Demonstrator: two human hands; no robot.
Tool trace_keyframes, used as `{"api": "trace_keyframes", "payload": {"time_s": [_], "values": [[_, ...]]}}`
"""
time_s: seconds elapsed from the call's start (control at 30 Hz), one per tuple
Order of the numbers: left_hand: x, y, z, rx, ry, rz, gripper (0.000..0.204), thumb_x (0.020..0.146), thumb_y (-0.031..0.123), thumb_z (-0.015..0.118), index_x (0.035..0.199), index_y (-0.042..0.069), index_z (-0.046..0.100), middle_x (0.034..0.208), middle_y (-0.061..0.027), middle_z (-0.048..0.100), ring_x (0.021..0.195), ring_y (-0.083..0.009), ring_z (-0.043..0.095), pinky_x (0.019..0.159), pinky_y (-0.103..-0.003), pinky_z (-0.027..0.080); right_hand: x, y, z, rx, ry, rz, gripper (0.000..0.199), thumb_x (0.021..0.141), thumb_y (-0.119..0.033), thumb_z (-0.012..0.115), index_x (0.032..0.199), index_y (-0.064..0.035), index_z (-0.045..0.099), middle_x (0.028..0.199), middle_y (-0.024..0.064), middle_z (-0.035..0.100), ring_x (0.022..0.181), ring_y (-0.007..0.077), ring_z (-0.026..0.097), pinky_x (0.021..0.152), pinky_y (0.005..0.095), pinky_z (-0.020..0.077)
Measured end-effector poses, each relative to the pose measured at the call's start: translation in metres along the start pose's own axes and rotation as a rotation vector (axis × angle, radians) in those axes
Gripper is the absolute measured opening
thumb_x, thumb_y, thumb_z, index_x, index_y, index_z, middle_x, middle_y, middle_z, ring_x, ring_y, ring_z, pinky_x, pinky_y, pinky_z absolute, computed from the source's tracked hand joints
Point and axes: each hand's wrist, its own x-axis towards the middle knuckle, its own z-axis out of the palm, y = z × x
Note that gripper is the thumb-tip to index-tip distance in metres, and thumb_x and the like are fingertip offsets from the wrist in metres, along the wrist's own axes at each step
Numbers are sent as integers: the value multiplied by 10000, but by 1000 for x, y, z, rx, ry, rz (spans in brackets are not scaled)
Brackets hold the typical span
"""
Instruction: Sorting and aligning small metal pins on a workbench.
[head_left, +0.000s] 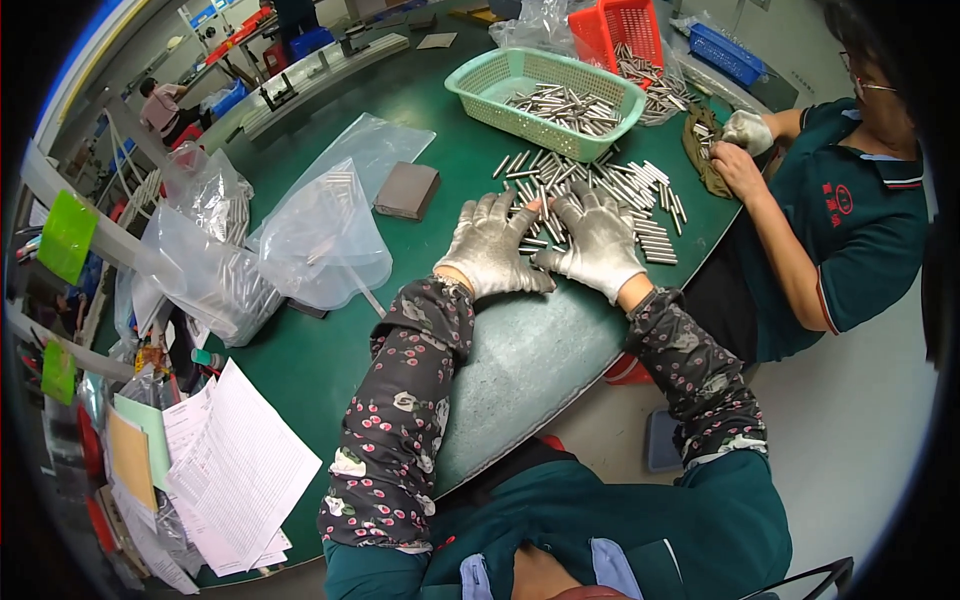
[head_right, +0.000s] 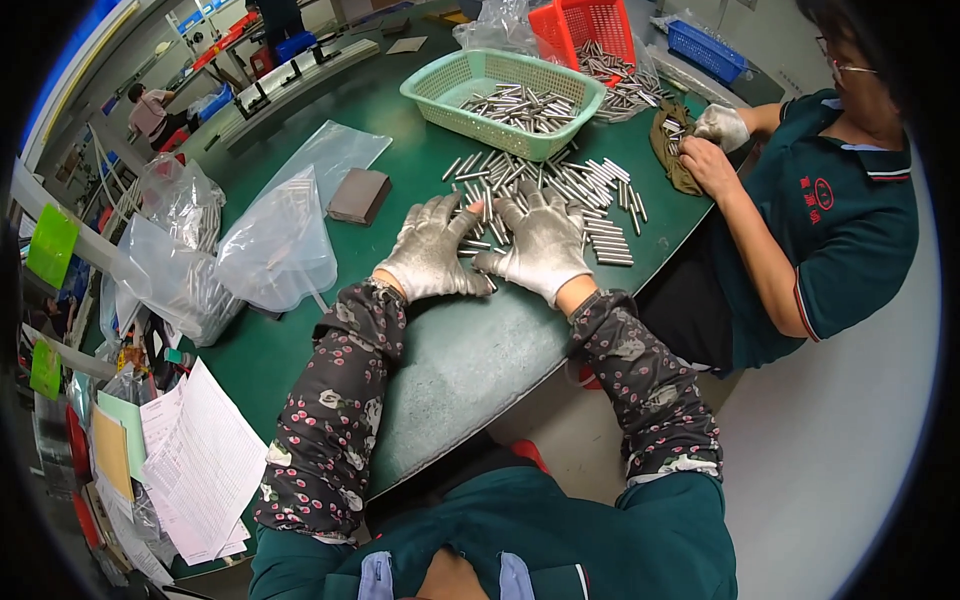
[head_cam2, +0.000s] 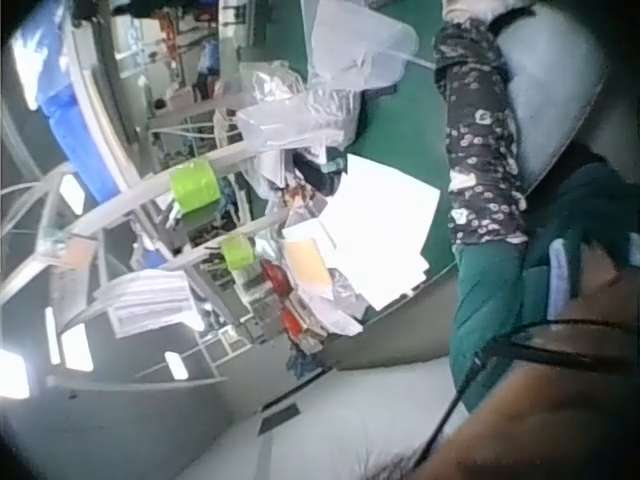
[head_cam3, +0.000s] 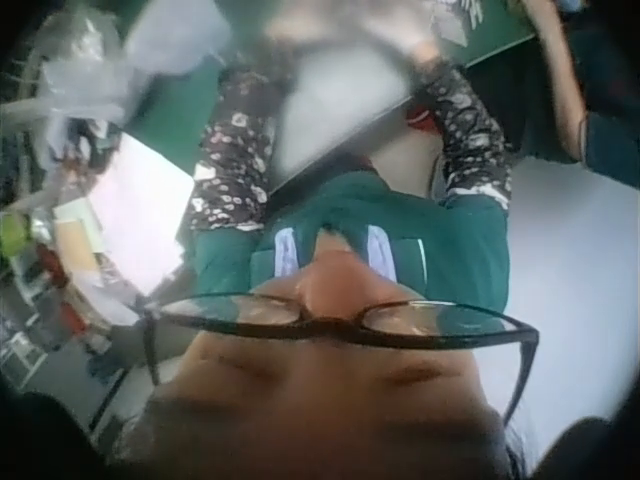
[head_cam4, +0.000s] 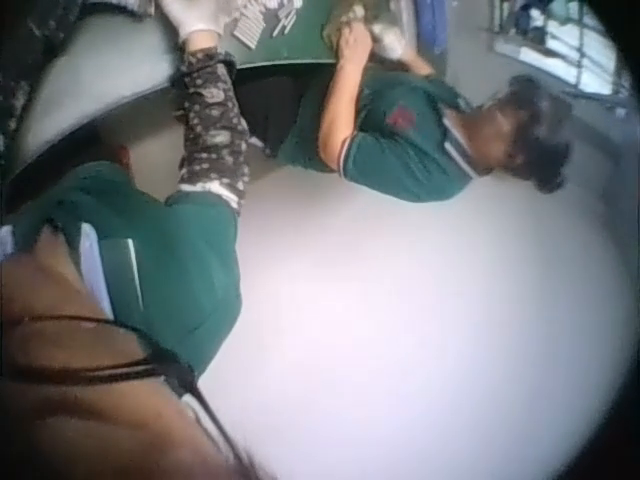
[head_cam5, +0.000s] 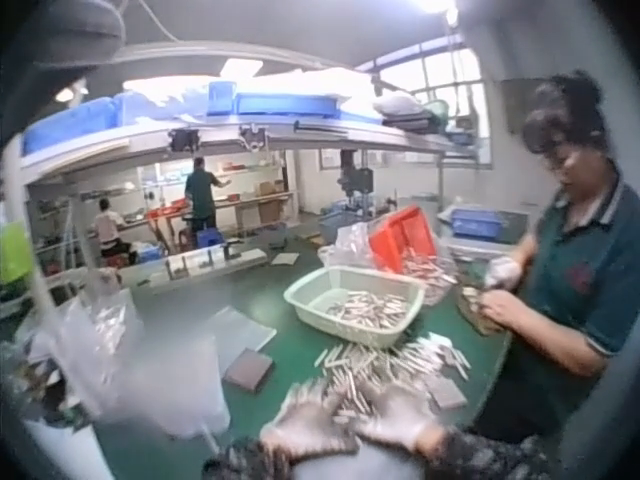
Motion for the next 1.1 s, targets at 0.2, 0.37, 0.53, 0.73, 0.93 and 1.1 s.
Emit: {"api": "trace_keyframes", "payload": {"time_s": [0.2,0.37,0.53,0.73,0.93,1.1], "values": [[-20,-4,13,-197,206,61,944,544,439,802,1316,26,450,1364,-203,395,1276,-358,368,1078,-409,303,-8,-17,16,119,100,-137,601,609,-408,716,1136,-136,623,1259,134,518,1094,356,512,936,451,411],[-56,-11,15,-233,301,58,765,595,337,791,1219,-2,505,1282,-214,471,1189,-363,460,1017,-403,389,-21,-42,32,312,156,-212,468,624,-330,704,1023,-88,666,1162,128,578,1056,339,531,905,423,433],[-106,-8,16,-263,328,26,721,622,319,790,1205,7,503,1258,-201,484,1172,-361,468,1000,-416,399,-48,-69,37,383,152,-279,431,622,-255,688,1014,-78,662,1155,120,578,1038,335,534,884,428,442],[-177,-6,20,-312,428,16,647,659,229,768,1203,10,495,1229,-186,495,1134,-351,489,965,-404,426,-87,-113,37,514,99,-406,419,617,-211,674,999,-42,643,1112,110,585,1018,327,531,884,426,434],[-253,-6,24,-218,462,-75,596,660,153,756,1180,20,494,1201,-174,499,1105,-341,507,939,-390,450,-117,-157,37,654,-15,-532,384,638,-205,680,978,-29,646,1105,126,589,1026,342,533,880,434,435],[-292,5,20,-262,503,-188,580,646,175,766,1139,-2,519,1152,-167,529,1121,-347,493,960,-419,427,-131,-180,37,708,-28,-641,382,660,-196,677,1006,-41,641,1145,140,577,1064,351,524,895,440,426]]}}
